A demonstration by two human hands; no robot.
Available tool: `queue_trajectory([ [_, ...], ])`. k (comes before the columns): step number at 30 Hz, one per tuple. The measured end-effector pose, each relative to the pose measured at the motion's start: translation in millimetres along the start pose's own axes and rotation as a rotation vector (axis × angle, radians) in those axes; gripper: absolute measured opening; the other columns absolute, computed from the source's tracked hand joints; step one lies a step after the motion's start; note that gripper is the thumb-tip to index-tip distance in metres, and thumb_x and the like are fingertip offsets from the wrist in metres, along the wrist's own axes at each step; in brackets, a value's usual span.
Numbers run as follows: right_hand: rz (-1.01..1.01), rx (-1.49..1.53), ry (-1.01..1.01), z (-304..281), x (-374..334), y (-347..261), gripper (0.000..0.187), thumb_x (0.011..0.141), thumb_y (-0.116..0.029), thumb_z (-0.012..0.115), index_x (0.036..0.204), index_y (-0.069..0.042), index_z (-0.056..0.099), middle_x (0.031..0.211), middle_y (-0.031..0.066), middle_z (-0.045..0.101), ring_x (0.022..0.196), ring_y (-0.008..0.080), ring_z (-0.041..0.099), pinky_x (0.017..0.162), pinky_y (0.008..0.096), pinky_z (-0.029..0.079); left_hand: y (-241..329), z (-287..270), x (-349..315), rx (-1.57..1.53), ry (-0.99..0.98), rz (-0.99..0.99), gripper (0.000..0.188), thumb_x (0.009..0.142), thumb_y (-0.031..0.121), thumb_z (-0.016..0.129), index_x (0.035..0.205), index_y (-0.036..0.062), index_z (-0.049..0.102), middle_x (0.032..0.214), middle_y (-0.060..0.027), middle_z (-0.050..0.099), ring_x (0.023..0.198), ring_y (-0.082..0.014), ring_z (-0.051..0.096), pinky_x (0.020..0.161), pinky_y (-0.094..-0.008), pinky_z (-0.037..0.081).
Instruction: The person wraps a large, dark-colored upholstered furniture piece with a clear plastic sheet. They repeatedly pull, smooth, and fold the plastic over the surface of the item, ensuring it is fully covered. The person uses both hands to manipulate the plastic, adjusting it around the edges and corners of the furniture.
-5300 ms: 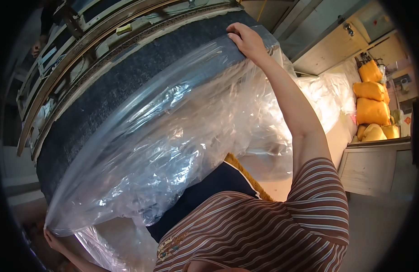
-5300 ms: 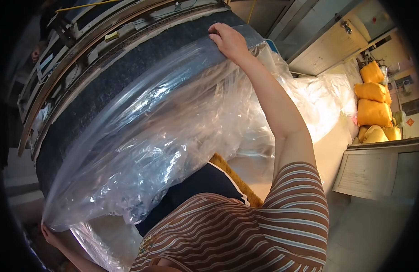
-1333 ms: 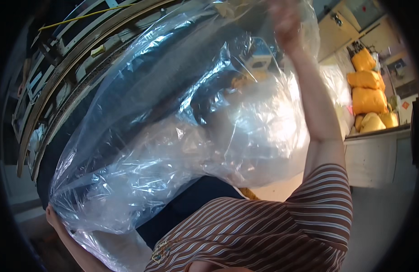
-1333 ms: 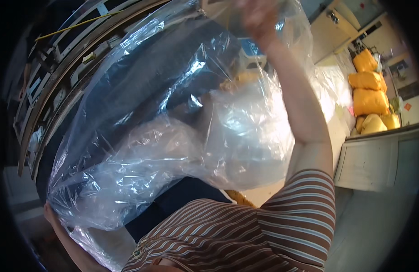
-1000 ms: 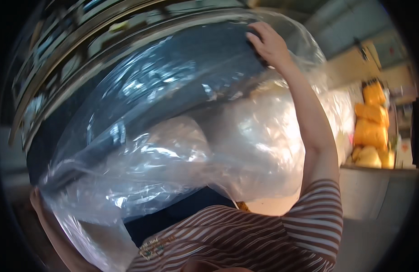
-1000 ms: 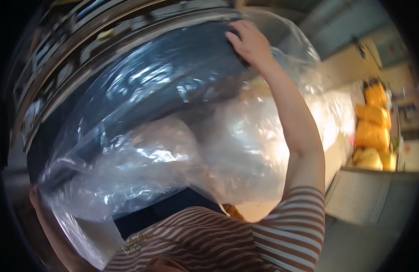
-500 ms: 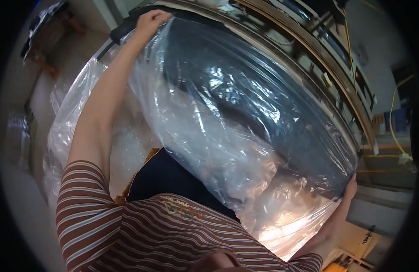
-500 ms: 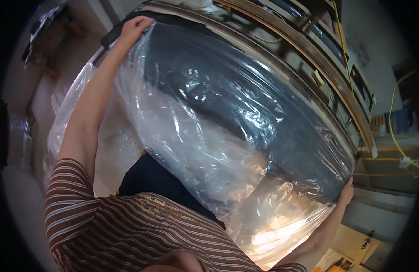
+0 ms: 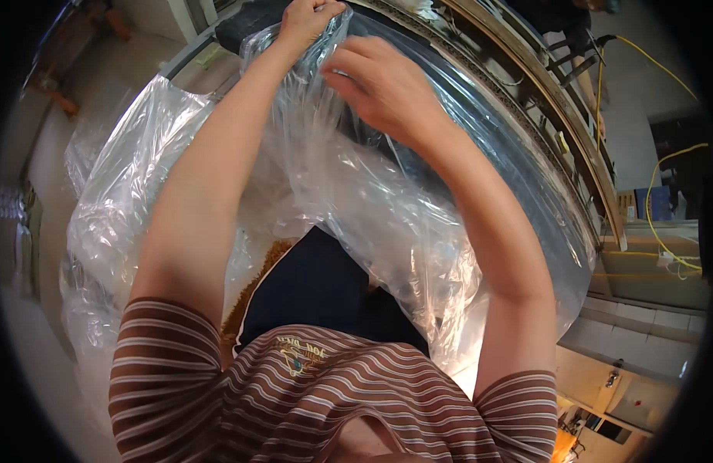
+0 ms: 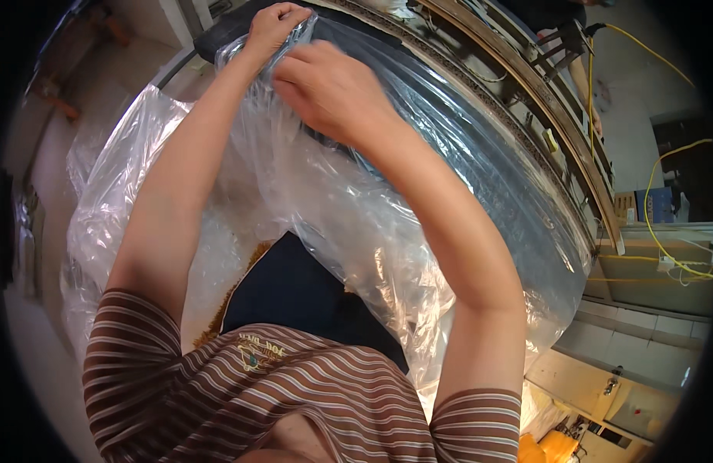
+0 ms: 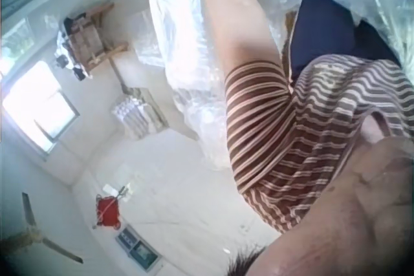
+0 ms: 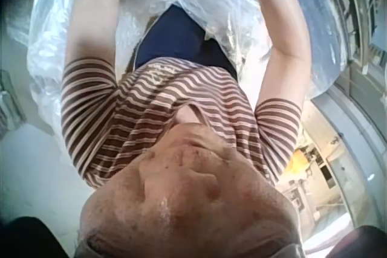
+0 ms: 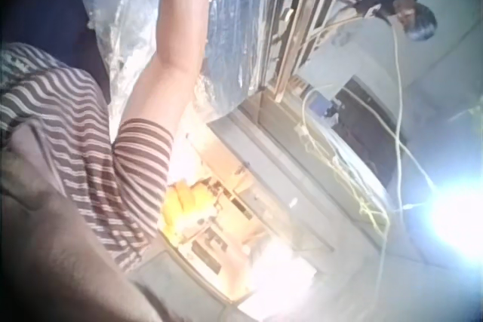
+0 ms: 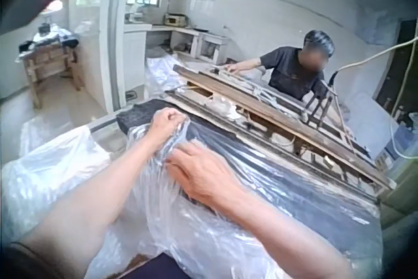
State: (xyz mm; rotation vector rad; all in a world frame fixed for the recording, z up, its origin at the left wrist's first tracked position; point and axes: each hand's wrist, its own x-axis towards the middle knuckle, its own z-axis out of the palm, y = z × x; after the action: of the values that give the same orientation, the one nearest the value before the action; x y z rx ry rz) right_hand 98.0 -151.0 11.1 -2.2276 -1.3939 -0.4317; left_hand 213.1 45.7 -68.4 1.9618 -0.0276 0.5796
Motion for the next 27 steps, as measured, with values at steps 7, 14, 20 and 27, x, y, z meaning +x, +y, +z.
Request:
queue_trajectory([
  [7, 0.211, -0.457, -0.626, -9, 23, 21, 0.050, 0.088, -0.050, 0.050, 0.070, -0.007, 0.066, 0.070, 0.0111, 0.064, 0.074, 0.0313, 0.064, 0.067, 0.0409, 0.050, -2, -2, 3, 0.089, 0.035, 0.104, 0.038, 0.078, 0.043, 0.068, 0.092, 0.0078, 0.071, 0.083, -0.0075, 0.068, 0.078, -0.0168, 0.061, 0.074, -0.0289, 0.046],
  [14, 0.772, -0.597, -0.919, -158, -175, -90, 0.062, 0.092, -0.053, 0.044, 0.060, -0.003, 0.064, 0.059, 0.0135, 0.060, 0.063, 0.0330, 0.061, 0.064, 0.0434, 0.047, -20, 11, 14, 0.155, -0.077, 0.241, 0.038, 0.082, 0.044, 0.066, 0.094, 0.0080, 0.071, 0.089, -0.0054, 0.070, 0.082, -0.0162, 0.063, 0.076, -0.0288, 0.046],
  [20, 1.588, -0.983, -0.696, -244, -342, -196, 0.051, 0.094, -0.045, 0.045, 0.081, -0.003, 0.070, 0.079, 0.0182, 0.065, 0.075, 0.0364, 0.063, 0.067, 0.0460, 0.047, -31, 2, 25, 0.242, -0.158, 0.165, 0.039, 0.081, 0.047, 0.064, 0.098, 0.0118, 0.070, 0.096, -0.0085, 0.069, 0.090, -0.0216, 0.064, 0.079, -0.0313, 0.045],
  [27, 1.347, -1.015, 0.558, -424, -426, -239, 0.044, 0.097, -0.037, 0.041, 0.114, -0.001, 0.058, 0.103, 0.0129, 0.066, 0.098, 0.0232, 0.061, 0.088, 0.0358, 0.043, -35, 6, 33, 0.399, -0.138, 0.172, 0.042, 0.085, 0.045, 0.060, 0.101, 0.0070, 0.068, 0.098, -0.0103, 0.068, 0.094, -0.0247, 0.063, 0.082, -0.0313, 0.044],
])
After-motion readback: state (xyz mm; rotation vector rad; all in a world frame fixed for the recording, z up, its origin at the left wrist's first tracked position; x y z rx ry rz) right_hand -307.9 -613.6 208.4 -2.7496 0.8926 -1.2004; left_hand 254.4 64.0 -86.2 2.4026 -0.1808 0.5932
